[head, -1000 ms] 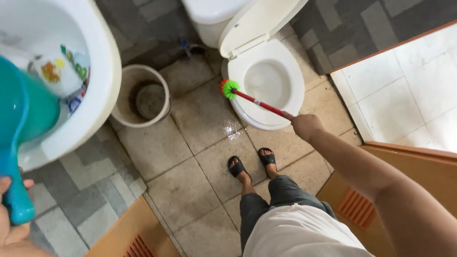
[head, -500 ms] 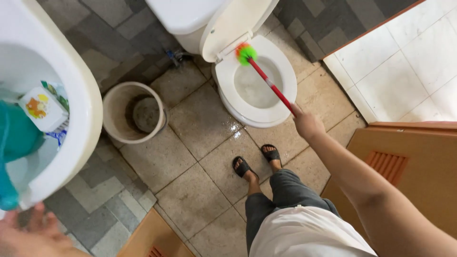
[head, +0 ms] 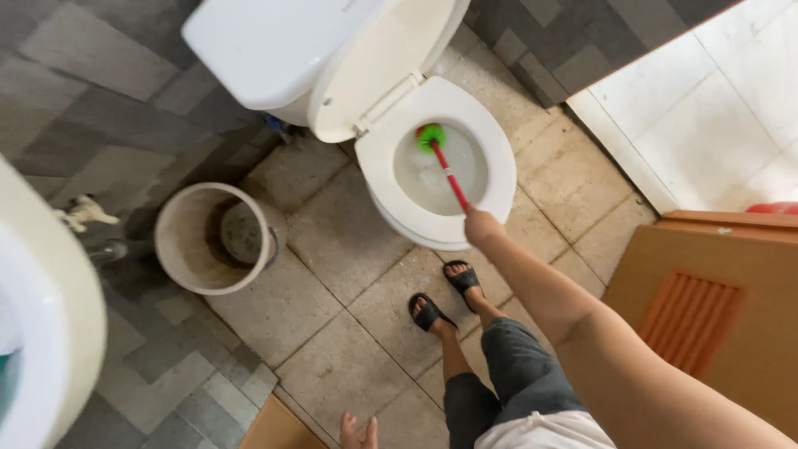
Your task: Scrubbing the toilet seat, rim, and bowl using a sponge and a toilet brush, and cleaning the floor around the toilet.
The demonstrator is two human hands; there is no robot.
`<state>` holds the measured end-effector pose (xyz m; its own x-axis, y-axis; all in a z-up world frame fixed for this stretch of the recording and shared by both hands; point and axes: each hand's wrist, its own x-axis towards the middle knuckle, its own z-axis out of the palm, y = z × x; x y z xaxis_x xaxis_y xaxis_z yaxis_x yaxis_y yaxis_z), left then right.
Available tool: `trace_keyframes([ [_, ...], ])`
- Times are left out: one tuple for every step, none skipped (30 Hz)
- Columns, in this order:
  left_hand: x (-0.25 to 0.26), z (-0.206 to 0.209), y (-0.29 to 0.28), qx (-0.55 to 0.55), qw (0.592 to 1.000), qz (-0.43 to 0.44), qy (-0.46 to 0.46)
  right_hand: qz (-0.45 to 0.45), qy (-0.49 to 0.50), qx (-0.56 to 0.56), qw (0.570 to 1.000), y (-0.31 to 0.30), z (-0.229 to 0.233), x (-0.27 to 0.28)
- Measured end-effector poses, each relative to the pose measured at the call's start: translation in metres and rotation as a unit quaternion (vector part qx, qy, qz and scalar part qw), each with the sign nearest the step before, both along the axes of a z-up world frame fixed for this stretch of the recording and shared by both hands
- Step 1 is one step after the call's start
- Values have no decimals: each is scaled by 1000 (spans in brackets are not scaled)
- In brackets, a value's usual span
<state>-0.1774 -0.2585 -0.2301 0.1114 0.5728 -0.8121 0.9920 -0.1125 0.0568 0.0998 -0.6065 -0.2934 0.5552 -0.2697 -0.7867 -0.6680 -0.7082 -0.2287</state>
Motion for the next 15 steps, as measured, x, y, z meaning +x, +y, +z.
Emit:
trace_keyframes([
  [-5,-8,-2,-16,997,-48,55,79,46,-8,996,4,13,-9],
  [-1,-22,-2,-31,990,-97,99,154,82,-16,984,9,25,-8],
  [-10,-33,-3,-33,989,-101,98,150,81,-18,985,11,49,-11],
  [-12,-47,-8,-18,991,-99,82,161,117,-12,980,11,73,-7],
  [-14,-63,-13,-3,993,-97,67,170,153,-6,973,10,96,-3],
  [12,-45,-19,-3,993,-99,70,168,156,-5,973,-10,73,4],
  [37,-28,-26,-76,981,-136,119,178,131,-27,975,-30,48,10],
  [58,-8,-32,-147,960,-167,171,190,111,-47,974,-48,22,13],
  [69,10,-47,-146,959,-165,179,191,117,-42,974,-56,38,19],
  [78,30,-60,-114,966,-184,139,170,135,-49,975,-61,56,23],
  [87,51,-73,-81,971,-203,99,149,152,-56,976,-66,74,27],
  [86,46,-75,-84,971,-204,96,148,151,-60,976,-70,89,25],
  [85,43,-76,-92,969,-205,100,148,175,-78,970,-74,105,22],
  [79,43,-76,-98,968,-205,106,149,202,-94,963,-74,121,16],
  [68,39,-76,-100,968,-204,107,150,203,-96,963,-75,115,9],
])
